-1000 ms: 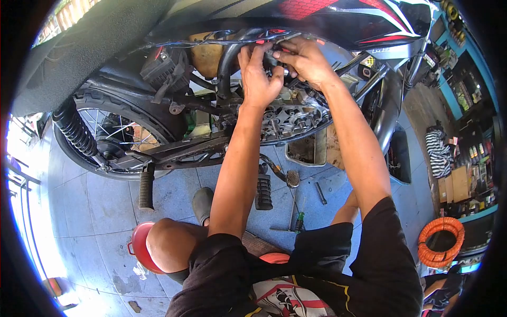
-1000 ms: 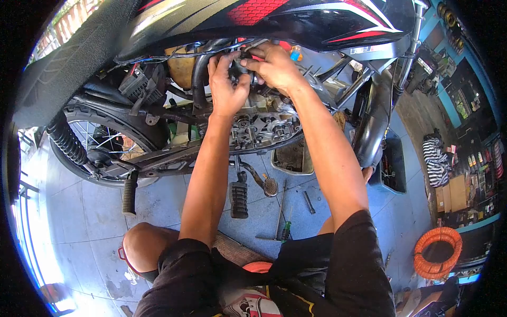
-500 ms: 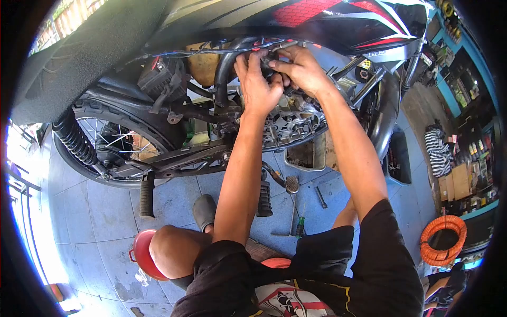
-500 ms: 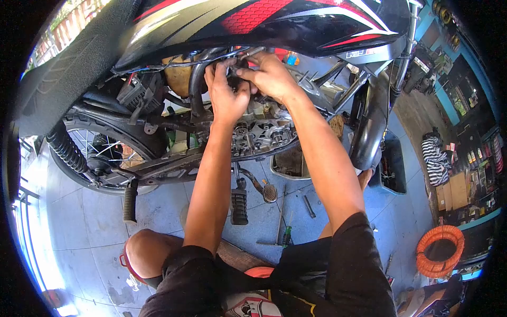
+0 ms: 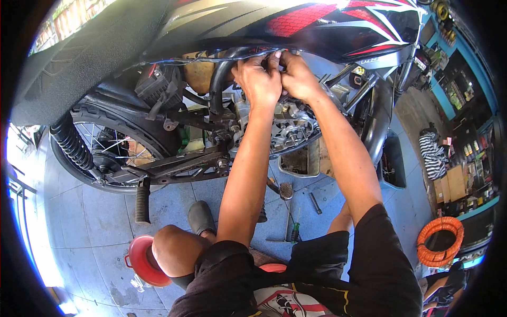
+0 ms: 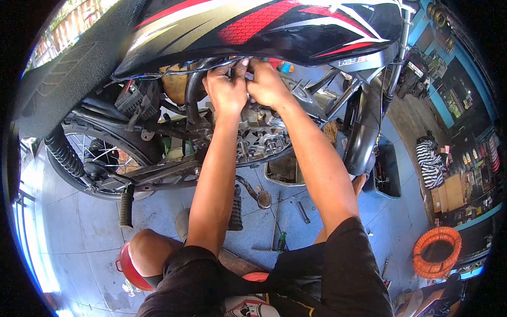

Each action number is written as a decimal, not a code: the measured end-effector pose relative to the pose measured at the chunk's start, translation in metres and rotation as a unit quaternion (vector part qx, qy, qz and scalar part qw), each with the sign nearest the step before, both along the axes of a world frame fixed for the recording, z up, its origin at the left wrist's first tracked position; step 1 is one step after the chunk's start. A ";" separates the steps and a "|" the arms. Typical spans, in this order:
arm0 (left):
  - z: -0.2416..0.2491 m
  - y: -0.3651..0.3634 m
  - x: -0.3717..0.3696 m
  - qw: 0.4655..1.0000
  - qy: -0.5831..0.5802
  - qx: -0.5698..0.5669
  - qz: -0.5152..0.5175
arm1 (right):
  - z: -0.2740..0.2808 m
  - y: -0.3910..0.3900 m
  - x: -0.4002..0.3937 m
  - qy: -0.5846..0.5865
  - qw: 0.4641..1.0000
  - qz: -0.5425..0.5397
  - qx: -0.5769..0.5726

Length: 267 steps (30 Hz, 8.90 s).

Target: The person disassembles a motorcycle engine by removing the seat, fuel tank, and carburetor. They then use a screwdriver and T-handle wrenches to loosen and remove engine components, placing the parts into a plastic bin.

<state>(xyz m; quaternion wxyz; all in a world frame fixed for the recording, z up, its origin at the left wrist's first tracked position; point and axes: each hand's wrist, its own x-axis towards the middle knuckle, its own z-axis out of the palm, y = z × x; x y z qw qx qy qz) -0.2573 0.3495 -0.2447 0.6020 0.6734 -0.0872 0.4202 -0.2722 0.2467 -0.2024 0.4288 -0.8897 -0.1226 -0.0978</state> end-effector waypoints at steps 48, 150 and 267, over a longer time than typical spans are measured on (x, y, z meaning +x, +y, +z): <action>-0.037 -0.004 -0.002 0.992 -0.067 -0.095 0.043 | -0.005 0.016 0.000 -0.004 0.991 -0.002 0.132; -0.048 -0.005 0.002 0.991 -0.117 -0.001 0.068 | -0.004 0.006 0.010 -0.141 0.989 0.017 -0.035; -0.050 -0.008 0.005 0.989 -0.108 -0.024 0.095 | -0.019 -0.002 0.011 -0.206 0.965 -0.016 -0.164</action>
